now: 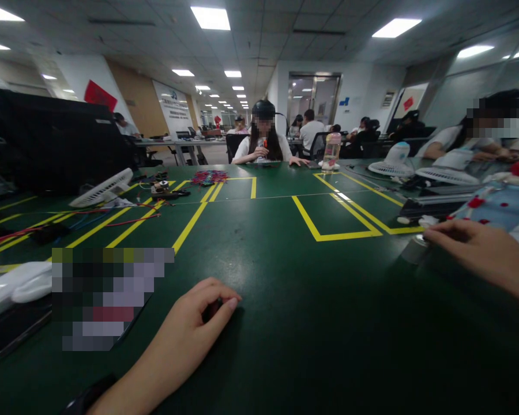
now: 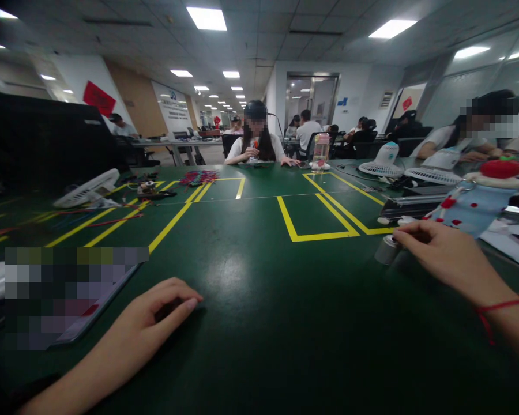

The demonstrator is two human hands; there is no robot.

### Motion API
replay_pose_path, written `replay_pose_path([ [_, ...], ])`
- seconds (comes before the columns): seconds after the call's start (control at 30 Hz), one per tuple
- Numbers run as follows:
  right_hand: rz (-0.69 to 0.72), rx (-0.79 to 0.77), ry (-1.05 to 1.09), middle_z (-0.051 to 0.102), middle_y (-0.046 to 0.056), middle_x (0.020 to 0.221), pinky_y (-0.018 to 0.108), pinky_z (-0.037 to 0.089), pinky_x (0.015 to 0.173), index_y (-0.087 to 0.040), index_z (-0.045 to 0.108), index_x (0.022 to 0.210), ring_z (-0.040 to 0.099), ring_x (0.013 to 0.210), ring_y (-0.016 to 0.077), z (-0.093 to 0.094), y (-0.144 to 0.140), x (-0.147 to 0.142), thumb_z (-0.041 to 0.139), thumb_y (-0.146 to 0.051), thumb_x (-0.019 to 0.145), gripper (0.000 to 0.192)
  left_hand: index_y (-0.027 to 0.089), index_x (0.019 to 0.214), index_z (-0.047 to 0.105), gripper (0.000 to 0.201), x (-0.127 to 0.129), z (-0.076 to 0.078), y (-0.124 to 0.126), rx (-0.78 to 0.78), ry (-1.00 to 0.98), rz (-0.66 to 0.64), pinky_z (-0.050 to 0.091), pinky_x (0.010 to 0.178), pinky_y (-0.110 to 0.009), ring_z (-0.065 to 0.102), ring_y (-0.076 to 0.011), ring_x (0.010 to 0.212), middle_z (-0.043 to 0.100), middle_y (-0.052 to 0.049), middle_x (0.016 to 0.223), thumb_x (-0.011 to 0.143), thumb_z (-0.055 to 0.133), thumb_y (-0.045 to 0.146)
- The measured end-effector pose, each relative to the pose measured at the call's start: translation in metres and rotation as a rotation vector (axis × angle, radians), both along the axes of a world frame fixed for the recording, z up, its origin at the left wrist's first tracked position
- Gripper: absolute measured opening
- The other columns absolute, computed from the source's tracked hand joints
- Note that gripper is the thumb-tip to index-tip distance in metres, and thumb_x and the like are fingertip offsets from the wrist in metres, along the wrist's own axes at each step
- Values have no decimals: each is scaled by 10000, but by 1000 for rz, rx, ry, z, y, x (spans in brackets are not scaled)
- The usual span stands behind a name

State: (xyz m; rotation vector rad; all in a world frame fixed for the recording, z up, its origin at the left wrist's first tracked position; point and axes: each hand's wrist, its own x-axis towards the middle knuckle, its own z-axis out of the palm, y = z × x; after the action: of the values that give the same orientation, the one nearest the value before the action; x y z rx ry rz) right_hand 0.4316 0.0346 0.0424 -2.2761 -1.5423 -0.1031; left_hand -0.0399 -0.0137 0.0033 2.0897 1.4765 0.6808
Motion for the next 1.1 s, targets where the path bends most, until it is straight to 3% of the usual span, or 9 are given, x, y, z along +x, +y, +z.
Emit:
replay_pose_path([
  [0.17, 68, -38, 53, 648, 107, 1071, 307, 414, 693, -188, 697, 993, 599, 759, 148, 1, -2, 4, 531, -436, 799, 356, 245, 859, 682, 213, 0, 2, -1, 3, -9, 0, 474, 701, -282, 596, -188, 774, 646, -22, 884, 897, 481, 304],
  [0.3, 101, -18, 163, 587, 103, 1215, 312, 424, 754, -230, 611, 1189, 618, 891, 158, 2, -11, 0, 518, -439, 814, 439, 243, 853, 682, 218, 1, 2, -1, 7, -4, -8, 474, 703, -285, 594, -189, 773, 648, -24, 885, 898, 475, 297],
  [0.47, 108, -23, 144, 650, 105, 1061, 325, 463, 753, -222, 583, 1218, 632, 867, 200, -16, -16, -7, 586, -554, 737, 585, 236, 857, 677, 221, 2, 2, 0, -2, -12, -13, 472, 704, -285, 596, -188, 778, 643, -25, 892, 905, 470, 298],
  [0.53, 171, 78, 109, 641, 103, 1088, 335, 477, 782, -233, 559, 1252, 632, 881, 210, -24, -16, -24, 577, -540, 755, 584, 237, 863, 674, 222, 2, 2, 1, 2, -9, -12, 470, 701, -285, 598, -188, 779, 642, -24, 891, 908, 466, 300],
  [0.63, 442, 164, 210, 605, 88, 1172, 314, 502, 822, -240, 520, 1291, 627, 923, 185, -29, -21, -77, 572, -472, 794, 551, 237, 857, 674, 224, 3, 2, 2, 21, -1, -11, 465, 693, -282, 598, -190, 780, 646, -21, 876, 908, 465, 302],
  [0.73, 804, 113, 324, 577, 48, 1216, 293, 500, 887, -264, 507, 1288, 597, 1007, 147, -27, -31, -148, 558, -407, 826, 486, 236, 858, 674, 226, 2, 0, 1, 32, 11, -11, 461, 699, -285, 593, -191, 785, 642, -20, 873, 911, 464, 298],
  [0.83, 1032, 54, 381, 579, 1, 1200, 273, 463, 953, -302, 505, 1267, 560, 1064, 110, -27, -39, -202, 557, -358, 834, 440, 233, 865, 669, 216, 1, -2, 0, 28, 31, -9, 458, 720, -294, 590, -190, 796, 634, -20, 881, 914, 467, 293],
  [0.93, 1094, 0, 447, 582, -27, 1174, 242, 459, 940, -327, 497, 1250, 556, 1045, 80, -33, -39, -222, 568, -316, 825, 431, 231, 875, 663, 201, 0, -1, 1, 35, 34, -18, 454, 740, -301, 590, -193, 817, 633, -17, 879, 914, 474, 288],
  [1.1, 1026, -48, 594, 565, -15, 1199, 279, 427, 996, -317, 275, 1373, 546, 1083, 93, -47, -35, -217, 693, -367, 716, 780, 253, 1039, 646, 198, 19, 15, 6, 46, -35, -16, 455, 692, -287, 589, -174, 759, 642, -13, 941, 902, 512, 306],
])
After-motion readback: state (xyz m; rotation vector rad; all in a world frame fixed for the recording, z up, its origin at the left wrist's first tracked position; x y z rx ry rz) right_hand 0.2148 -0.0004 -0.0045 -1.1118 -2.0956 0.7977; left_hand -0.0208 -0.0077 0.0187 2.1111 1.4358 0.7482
